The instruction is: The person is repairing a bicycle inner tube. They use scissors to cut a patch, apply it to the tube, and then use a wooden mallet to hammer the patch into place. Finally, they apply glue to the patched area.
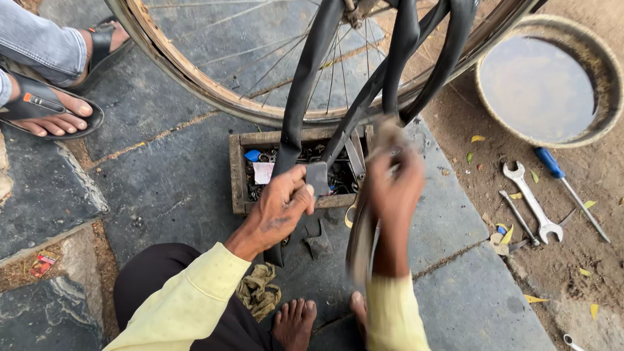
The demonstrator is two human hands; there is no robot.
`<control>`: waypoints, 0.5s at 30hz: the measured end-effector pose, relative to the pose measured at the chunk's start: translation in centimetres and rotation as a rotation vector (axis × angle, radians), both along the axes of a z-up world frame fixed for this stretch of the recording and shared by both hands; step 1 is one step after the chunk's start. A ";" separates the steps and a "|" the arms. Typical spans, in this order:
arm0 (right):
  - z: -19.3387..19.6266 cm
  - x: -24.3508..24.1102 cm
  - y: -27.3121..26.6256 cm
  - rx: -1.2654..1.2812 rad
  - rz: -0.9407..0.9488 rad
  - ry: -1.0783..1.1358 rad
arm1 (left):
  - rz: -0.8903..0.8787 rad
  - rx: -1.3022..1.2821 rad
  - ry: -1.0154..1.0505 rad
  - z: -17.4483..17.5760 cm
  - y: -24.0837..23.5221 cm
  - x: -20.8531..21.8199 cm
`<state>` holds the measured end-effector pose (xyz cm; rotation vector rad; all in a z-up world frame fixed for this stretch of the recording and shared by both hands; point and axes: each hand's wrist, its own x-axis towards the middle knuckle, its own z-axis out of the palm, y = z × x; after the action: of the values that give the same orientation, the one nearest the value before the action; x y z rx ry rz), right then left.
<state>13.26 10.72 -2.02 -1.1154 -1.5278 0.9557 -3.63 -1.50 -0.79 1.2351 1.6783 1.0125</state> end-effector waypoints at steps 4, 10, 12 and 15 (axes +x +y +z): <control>3.2 -0.6 -6.4 0.293 0.113 -0.172 | -0.189 0.070 -0.030 0.5 -0.2 -0.1; -4.6 -4.1 10.1 -0.201 -0.479 0.074 | -0.165 0.098 -0.010 -0.3 -0.1 1.9; -5.2 -2.8 9.7 -0.095 -0.546 0.041 | -0.121 0.103 -0.087 0.3 -0.4 0.8; -3.5 1.2 1.8 -0.142 -0.204 -0.050 | -0.096 0.088 -0.199 0.3 -0.2 0.5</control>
<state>14.46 12.52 -5.56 -1.3773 -1.3708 0.9120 -3.15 -1.67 -0.45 1.2171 1.4221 1.1214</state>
